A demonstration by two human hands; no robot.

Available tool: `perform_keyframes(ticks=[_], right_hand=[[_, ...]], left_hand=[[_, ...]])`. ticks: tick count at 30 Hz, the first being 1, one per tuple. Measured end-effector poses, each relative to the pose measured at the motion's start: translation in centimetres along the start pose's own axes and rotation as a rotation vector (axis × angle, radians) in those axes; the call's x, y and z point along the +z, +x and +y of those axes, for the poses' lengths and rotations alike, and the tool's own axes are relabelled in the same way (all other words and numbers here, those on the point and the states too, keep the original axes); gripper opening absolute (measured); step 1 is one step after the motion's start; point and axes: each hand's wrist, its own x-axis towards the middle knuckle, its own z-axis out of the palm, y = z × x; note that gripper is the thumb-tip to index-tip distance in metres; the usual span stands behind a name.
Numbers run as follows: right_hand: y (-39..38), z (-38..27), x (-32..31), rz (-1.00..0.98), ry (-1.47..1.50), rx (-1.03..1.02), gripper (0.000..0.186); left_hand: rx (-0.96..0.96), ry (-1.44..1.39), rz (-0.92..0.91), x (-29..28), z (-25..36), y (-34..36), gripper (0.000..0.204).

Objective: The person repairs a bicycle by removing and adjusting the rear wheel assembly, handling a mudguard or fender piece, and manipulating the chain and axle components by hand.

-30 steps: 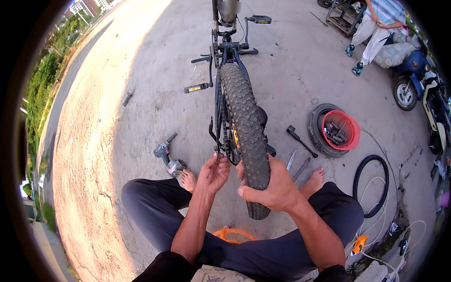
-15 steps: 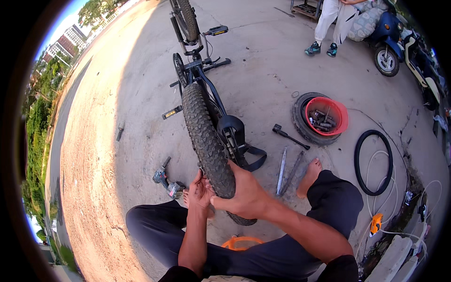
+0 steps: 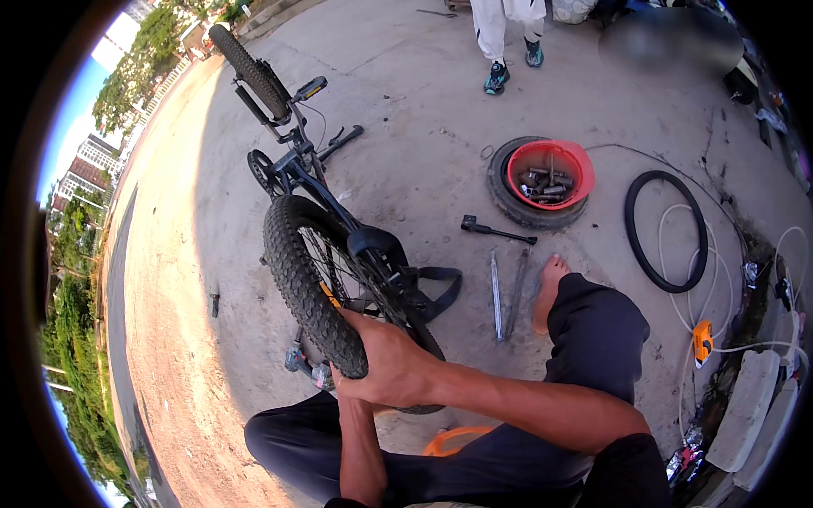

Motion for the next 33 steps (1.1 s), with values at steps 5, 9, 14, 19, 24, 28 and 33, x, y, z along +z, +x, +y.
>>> perform_keyframes(ticks=[5,9,14,19,24,28,33], right_hand=[[0.0,-0.2,-0.3,-0.01,-0.004,-0.013,0.056],[-0.3,-0.4,-0.6,-0.011,0.012,0.044,0.063],[-0.4,0.4,-0.2,0.01,-0.031,0.041,0.066],[-0.7,0.0,0.1,-0.026,0.025,0.111,0.057],[-1.0,-0.2,0.6,0.01,0.142,0.191,0.048],[-1.4,0.1,0.7,0.025,0.162,0.232,0.045],[-1.6,0.3,0.6,0.024,0.176,0.245,0.045]], left_hand=[[-0.017,0.089,0.038,-0.2,0.3,-0.1,0.045],[0.079,0.2,-0.071,1.2,-0.3,-0.5,0.041],[0.067,0.18,0.193,0.1,-0.2,0.1,0.034],[-0.029,-0.073,0.27,1.1,-0.6,0.8,0.028],[-0.07,-0.284,0.069,-0.9,-0.8,1.4,0.018],[-0.005,-0.3,0.133,-0.1,-1.5,1.3,0.018],[-0.082,-0.329,0.133,0.6,-1.4,1.2,0.019]])
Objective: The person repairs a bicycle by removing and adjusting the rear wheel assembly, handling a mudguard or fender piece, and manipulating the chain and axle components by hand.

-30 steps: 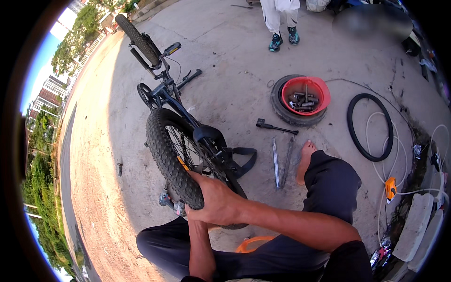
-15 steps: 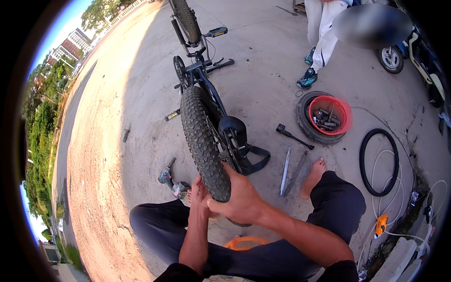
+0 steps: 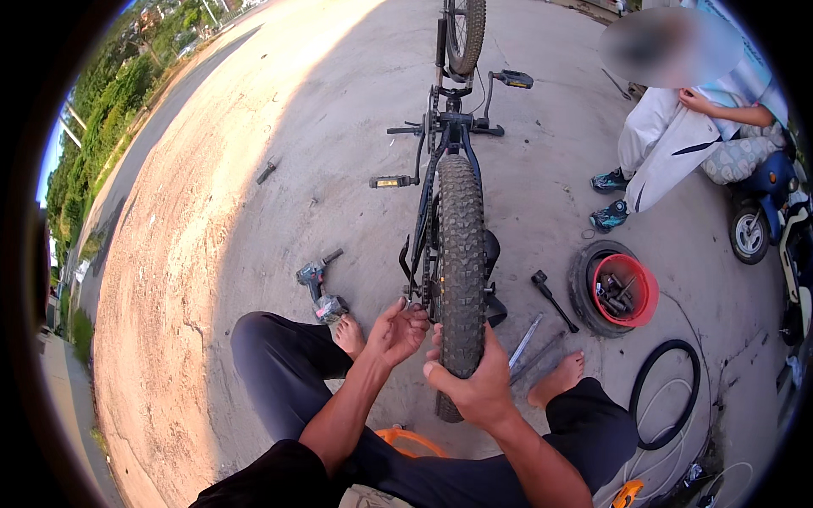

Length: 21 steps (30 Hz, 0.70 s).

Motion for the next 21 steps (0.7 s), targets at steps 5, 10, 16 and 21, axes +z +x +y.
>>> perform_keyframes(ticks=[5,10,16,21], right_hand=[[-0.2,0.2,0.2,0.025,-0.004,-0.028,0.046],[0.1,-0.1,-0.3,0.029,-0.021,-0.037,0.046],[0.6,-0.1,-0.8,0.013,-0.043,-0.039,0.048],[0.5,-0.5,-0.9,0.01,-0.04,-0.03,0.048]], left_hand=[[-0.012,-0.034,-0.101,-0.6,0.2,0.5,0.023],[0.085,0.048,0.006,-0.2,-0.3,0.7,0.02],[0.098,0.058,0.071,0.1,-0.4,0.2,0.021],[-0.052,-0.017,-0.047,-0.1,0.4,0.3,0.021]])
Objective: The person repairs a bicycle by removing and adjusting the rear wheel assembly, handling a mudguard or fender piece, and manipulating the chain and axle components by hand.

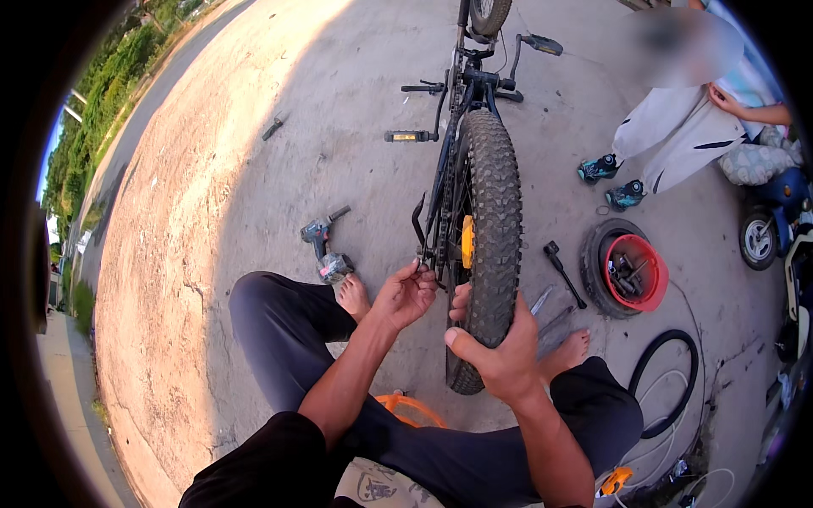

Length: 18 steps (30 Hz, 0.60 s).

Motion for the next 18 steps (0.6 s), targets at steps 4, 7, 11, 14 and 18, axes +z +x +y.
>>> perform_keyframes(ticks=[4,7,11,14,18], right_hand=[[0.0,-0.1,0.1,-0.01,-0.021,-0.005,0.046],[-0.1,-0.1,0.0,-0.01,-0.037,-0.005,0.046],[-0.2,0.0,-0.2,-0.007,-0.058,-0.015,0.046],[-0.3,0.2,0.0,0.009,-0.046,-0.029,0.046],[-0.6,0.8,0.3,0.018,-0.051,-0.036,0.046]], left_hand=[[0.103,0.073,0.058,-0.2,-0.1,0.2,0.022],[0.199,0.206,0.124,0.3,-0.3,0.0,0.021],[0.241,0.354,0.256,1.5,-0.3,-0.9,0.02],[0.368,0.52,0.334,0.6,0.7,-0.6,0.019],[0.566,0.865,0.304,1.6,0.9,0.6,0.022]])
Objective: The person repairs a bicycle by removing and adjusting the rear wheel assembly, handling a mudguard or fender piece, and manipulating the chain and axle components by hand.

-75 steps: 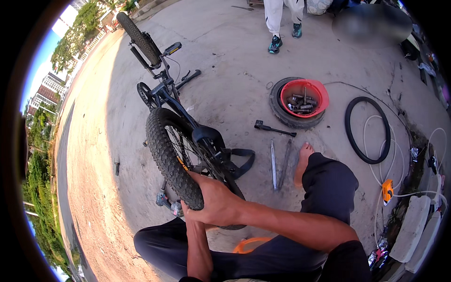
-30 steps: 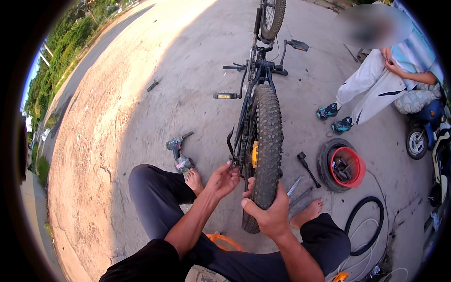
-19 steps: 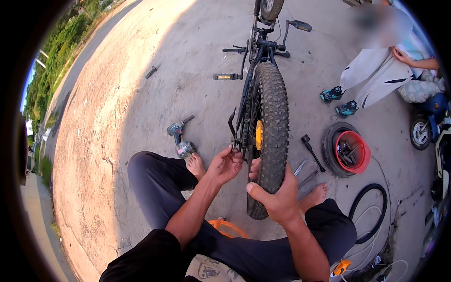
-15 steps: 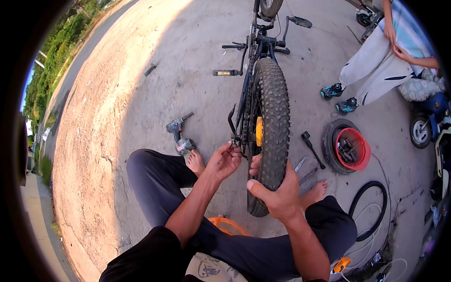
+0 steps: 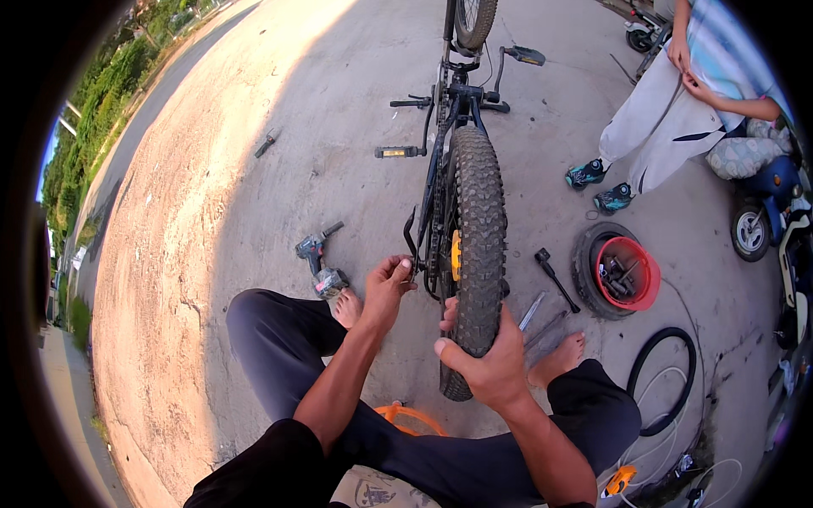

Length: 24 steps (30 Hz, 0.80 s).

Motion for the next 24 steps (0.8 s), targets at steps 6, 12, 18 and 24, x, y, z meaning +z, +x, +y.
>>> perform_keyframes(ticks=[6,12,18,24], right_hand=[[-0.1,-0.7,0.4,0.001,0.036,0.039,0.046],[0.6,-0.4,0.4,0.016,-0.168,-0.092,0.059],[0.4,-0.5,-0.3,0.022,-0.189,-0.1,0.077],[0.5,-0.1,-2.2,0.016,-0.348,-0.232,0.086]], left_hand=[[0.061,0.149,-0.054,-0.7,0.5,0.4,0.022],[0.075,0.308,-0.046,-1.2,1.2,0.4,0.024],[0.158,0.462,-0.112,-0.8,3.1,0.6,0.027],[0.107,0.553,-0.124,-1.4,4.8,-1.4,0.034]])
